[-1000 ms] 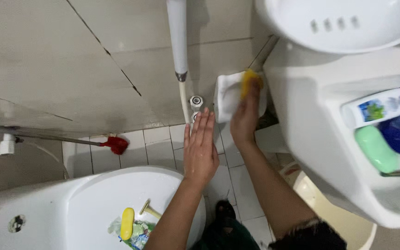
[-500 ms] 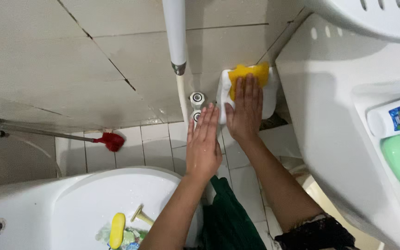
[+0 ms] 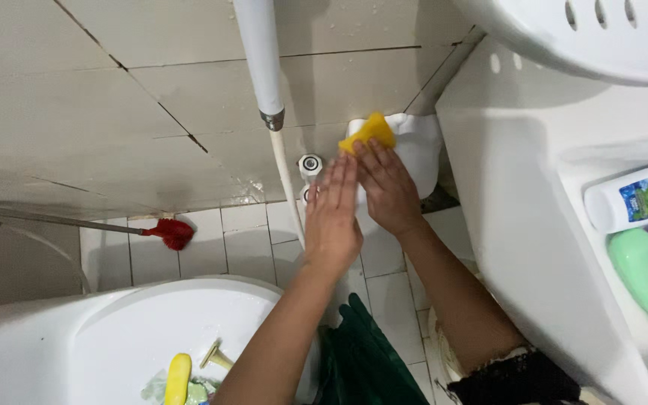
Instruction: The person cleans a bathroom sink area using a yellow sponge. They wipe the sink basin, faucet, and surrounding wall tiles, then rinse the sponge under running water and continue wiping the sink and faucet.
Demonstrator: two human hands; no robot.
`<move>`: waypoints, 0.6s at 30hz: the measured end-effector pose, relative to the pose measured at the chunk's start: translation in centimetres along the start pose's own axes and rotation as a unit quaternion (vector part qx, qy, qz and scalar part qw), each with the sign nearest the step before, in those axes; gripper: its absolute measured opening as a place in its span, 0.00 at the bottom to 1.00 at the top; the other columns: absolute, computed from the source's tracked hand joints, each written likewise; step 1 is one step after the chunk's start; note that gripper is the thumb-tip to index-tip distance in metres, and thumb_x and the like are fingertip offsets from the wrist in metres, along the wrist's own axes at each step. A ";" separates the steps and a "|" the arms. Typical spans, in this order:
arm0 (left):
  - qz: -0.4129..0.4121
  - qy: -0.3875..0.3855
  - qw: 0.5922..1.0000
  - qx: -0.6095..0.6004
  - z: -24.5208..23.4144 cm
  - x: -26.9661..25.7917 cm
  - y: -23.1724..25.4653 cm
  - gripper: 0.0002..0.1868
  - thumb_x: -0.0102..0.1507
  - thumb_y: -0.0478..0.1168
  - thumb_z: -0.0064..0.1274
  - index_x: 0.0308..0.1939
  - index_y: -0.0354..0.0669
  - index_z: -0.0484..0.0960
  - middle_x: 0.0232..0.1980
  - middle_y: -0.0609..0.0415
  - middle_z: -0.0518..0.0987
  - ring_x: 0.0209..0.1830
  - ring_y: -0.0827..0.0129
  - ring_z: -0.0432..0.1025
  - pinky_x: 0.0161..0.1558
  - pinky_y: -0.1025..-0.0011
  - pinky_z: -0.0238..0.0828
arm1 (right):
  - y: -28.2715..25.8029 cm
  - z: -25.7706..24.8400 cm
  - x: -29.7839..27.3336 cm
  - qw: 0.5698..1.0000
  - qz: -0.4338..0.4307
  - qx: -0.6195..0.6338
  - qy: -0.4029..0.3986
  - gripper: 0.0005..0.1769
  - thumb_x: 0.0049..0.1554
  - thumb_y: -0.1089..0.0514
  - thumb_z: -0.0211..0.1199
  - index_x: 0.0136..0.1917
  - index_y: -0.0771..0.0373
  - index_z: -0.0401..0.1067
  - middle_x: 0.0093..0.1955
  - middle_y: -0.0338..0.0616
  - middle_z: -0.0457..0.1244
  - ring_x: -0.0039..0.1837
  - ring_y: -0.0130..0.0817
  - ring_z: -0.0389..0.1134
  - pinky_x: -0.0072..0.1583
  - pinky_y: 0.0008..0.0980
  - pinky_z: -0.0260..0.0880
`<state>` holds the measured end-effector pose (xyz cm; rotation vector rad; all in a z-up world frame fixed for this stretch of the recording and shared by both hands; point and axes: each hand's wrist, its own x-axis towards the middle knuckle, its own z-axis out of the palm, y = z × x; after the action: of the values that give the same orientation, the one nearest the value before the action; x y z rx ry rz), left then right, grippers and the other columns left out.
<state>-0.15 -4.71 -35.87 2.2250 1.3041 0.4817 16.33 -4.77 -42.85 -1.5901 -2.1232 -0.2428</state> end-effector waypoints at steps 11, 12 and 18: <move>0.017 -0.043 0.997 0.065 0.3 0.4 0.7 0.48 0.55 0.28 0.48 0.79 0.37 0.46 0.83 0.47 0.45 0.82 0.59 0.44 0.77 0.55 0.40 | -2.1 0.1 -0.6 0.977 0.206 -0.008 0.062 0.34 0.56 0.72 0.52 0.76 0.71 0.63 0.79 0.55 0.55 0.82 0.52 0.52 0.82 0.53 0.47; 0.036 -0.043 0.996 0.072 0.4 0.0 0.6 0.45 0.57 0.30 0.48 0.78 0.37 0.49 0.84 0.48 0.46 0.82 0.59 0.44 0.77 0.55 0.41 | -2.3 0.0 -0.6 0.974 0.213 -0.013 0.078 0.32 0.57 0.71 0.52 0.76 0.71 0.63 0.79 0.56 0.55 0.82 0.53 0.52 0.82 0.54 0.45; 0.056 -0.077 0.986 0.136 2.2 0.4 0.5 0.38 0.61 0.33 0.42 0.77 0.34 0.53 0.83 0.46 0.48 0.83 0.57 0.43 0.77 0.57 0.41 | -1.1 -2.2 -0.7 0.982 0.166 0.063 -0.069 0.32 0.59 0.70 0.51 0.76 0.64 0.62 0.76 0.52 0.56 0.79 0.51 0.54 0.81 0.49 0.47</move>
<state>1.62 -5.14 -37.34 2.5148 1.2294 0.1734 16.01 -6.68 -41.10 -1.8962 -1.8857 0.1133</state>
